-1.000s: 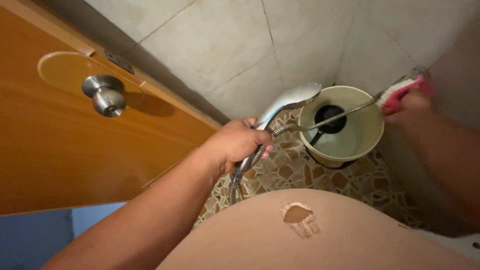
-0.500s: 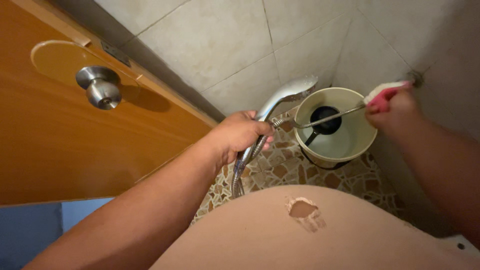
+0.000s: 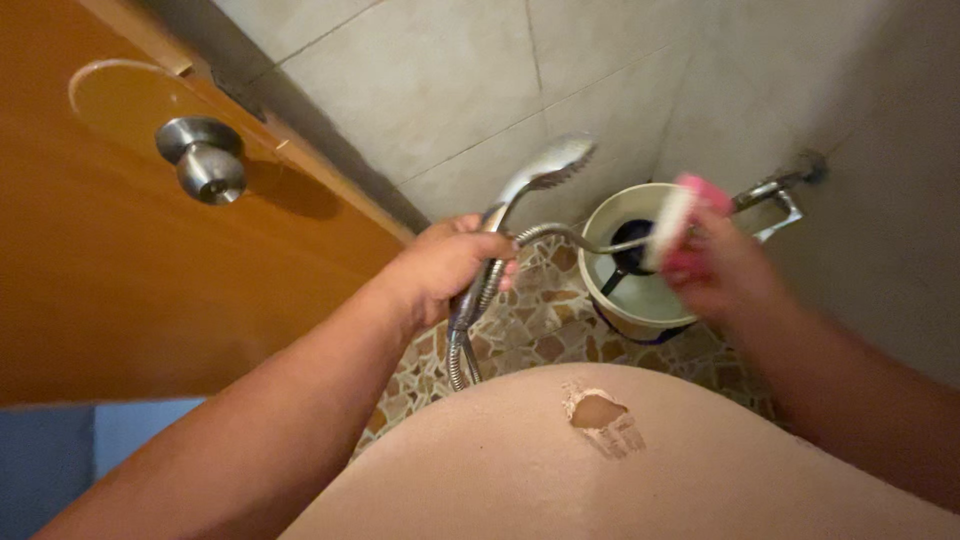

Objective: The person scrubs a handheld shower head and its flexible hose using a pink brush. The person holds the shower head in the left hand and scrubs the head and hose with the brush in the right hand.

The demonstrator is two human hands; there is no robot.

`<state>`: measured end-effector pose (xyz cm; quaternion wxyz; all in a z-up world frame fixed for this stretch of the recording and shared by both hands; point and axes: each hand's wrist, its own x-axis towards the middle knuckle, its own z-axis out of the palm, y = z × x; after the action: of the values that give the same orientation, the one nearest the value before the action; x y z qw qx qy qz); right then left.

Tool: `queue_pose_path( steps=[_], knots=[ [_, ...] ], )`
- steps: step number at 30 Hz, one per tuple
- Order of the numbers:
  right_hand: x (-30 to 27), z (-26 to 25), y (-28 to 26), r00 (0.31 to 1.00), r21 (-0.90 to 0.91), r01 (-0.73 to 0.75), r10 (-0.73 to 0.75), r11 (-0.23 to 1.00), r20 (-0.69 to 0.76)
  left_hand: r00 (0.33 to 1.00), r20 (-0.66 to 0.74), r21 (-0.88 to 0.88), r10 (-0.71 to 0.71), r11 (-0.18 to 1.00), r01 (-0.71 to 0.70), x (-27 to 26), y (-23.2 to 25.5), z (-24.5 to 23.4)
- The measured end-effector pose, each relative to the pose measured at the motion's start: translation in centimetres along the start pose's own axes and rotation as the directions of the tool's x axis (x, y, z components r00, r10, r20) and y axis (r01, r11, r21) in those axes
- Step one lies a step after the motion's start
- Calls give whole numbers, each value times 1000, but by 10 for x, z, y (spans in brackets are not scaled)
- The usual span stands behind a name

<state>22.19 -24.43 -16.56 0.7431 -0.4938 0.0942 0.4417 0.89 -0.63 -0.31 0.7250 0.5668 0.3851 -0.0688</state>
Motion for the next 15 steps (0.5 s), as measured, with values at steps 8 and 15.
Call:
queue_pose_path(
  steps=[8,15],
  knots=[
    [-112,167,18,918,-341,344,-237,875,317,995,-48,-49,85,995,-87,-43,8,-30],
    [-146,205,56,912,-308,244,-110,920,394,988,-65,-127,143,980,-150,-101,-35,-77]
  ],
)
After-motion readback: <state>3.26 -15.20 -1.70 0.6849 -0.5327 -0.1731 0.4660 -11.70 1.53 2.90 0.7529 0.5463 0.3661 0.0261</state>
